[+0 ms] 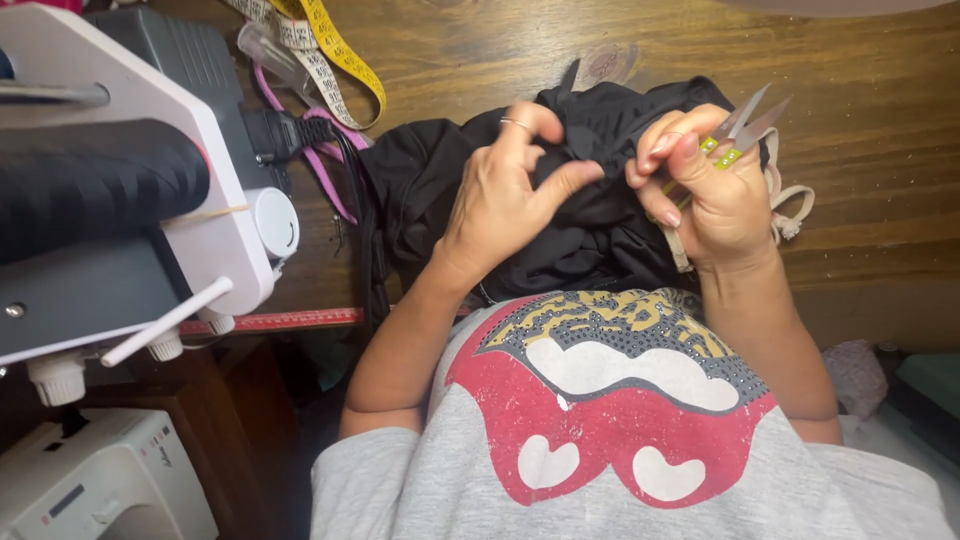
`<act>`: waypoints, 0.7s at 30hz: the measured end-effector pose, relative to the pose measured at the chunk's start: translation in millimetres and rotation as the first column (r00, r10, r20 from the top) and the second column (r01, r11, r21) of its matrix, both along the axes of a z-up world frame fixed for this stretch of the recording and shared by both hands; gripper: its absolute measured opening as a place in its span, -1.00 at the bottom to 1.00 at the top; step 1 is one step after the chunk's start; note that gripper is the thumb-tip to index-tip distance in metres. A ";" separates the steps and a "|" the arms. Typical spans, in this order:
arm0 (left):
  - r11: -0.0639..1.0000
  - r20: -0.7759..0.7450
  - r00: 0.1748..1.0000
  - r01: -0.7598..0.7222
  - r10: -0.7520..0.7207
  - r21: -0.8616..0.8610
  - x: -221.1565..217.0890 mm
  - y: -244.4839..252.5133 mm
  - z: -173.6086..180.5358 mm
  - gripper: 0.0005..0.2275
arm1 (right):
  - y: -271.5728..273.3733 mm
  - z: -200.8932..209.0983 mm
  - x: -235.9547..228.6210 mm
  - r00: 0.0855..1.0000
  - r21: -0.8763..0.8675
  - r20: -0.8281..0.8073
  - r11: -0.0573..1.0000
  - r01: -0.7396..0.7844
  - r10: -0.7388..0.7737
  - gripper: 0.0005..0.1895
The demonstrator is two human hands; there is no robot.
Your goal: Removing stitches from a black garment using thread snips and pulling out a drawstring.
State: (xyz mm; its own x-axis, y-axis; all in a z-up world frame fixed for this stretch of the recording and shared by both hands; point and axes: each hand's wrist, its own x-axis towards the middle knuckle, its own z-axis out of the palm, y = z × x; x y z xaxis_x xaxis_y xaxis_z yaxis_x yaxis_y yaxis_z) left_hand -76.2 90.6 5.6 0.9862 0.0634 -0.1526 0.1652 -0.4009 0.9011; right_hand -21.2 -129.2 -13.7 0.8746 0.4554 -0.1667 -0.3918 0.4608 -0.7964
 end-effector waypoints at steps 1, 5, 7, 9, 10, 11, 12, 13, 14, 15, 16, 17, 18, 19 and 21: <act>1.000 -0.003 1.000 -0.009 0.009 -0.002 0.9 -1.0 5.4 -0.60 | -1.2 -0.9 0.9 1.000 -0.002 -0.003 1.000 -0.009 0.009 -0.72; 0.986 -0.001 0.989 0.150 -0.151 0.068 -0.6 -7.8 7.6 -0.62 | -0.7 13.9 0.6 1.000 -0.044 -0.021 0.999 -0.023 0.022 -0.76; 0.963 -0.049 0.976 0.218 -0.213 0.157 -4.2 -13.8 0.1 -0.60 | 1.1 22.5 0.2 0.999 -0.082 -0.025 0.996 -0.045 0.043 -0.79; 0.950 0.251 0.953 0.088 -0.167 0.299 -7.2 -20.0 -7.4 -0.67 | 2.3 22.2 1.4 0.990 -0.069 -0.132 0.996 -0.050 0.041 -0.77; 0.952 0.249 0.956 0.080 -0.157 0.296 -8.1 -22.5 -12.7 -0.67 | 3.3 23.0 1.7 0.990 -0.072 -0.135 0.996 -0.060 0.050 -0.77; 0.955 0.362 0.928 -0.022 -0.091 0.297 -9.1 -25.1 -18.1 -0.74 | 4.3 23.7 2.0 0.987 -0.086 -0.152 0.994 -0.072 0.058 -0.76; 0.949 0.472 0.881 -0.122 -0.031 0.291 -9.6 -26.8 -23.4 -0.80 | 6.1 24.0 2.4 0.984 -0.098 -0.168 0.992 -0.083 0.065 -0.75; 0.948 0.469 0.883 -0.129 -0.024 0.290 -8.1 -27.1 -19.5 -0.80 | 6.6 25.0 3.0 0.983 -0.098 -0.171 0.991 -0.091 0.073 -0.75; 0.951 0.450 0.892 -0.168 0.035 0.260 -6.6 -27.5 -15.6 -0.85 | 6.7 26.2 3.1 0.982 -0.119 -0.172 0.988 -0.102 0.080 -0.75; 0.950 0.428 0.899 -0.208 0.093 0.231 -4.8 -28.1 -11.4 -0.89 | 6.7 27.6 3.4 0.981 -0.140 -0.173 0.984 -0.112 0.088 -0.75; 0.950 0.429 0.898 -0.212 0.096 0.231 -1.7 -24.2 -10.1 -0.89 | 5.1 28.9 4.4 0.981 -0.140 -0.172 0.983 -0.116 0.091 -0.75; 0.949 0.417 0.888 -0.279 0.196 0.148 1.7 -20.4 -8.5 -0.87 | 3.5 30.5 5.6 0.983 -0.139 -0.163 0.985 -0.103 0.079 -0.78; 0.937 0.396 0.871 -0.343 0.291 0.064 5.5 -16.4 -7.0 -0.81 | 1.7 32.2 6.7 0.986 -0.138 -0.153 0.987 -0.086 0.064 -0.80; 0.937 0.397 0.870 -0.343 0.292 0.063 7.8 -17.1 -5.3 -0.81 | -2.8 32.6 7.9 0.986 -0.139 -0.152 0.987 -0.086 0.065 -0.80; 0.930 0.280 0.887 -0.344 0.367 -0.128 10.8 -18.3 -1.7 -0.73 | -11.3 33.3 9.9 0.978 -0.072 -0.196 0.994 -0.083 0.067 -0.83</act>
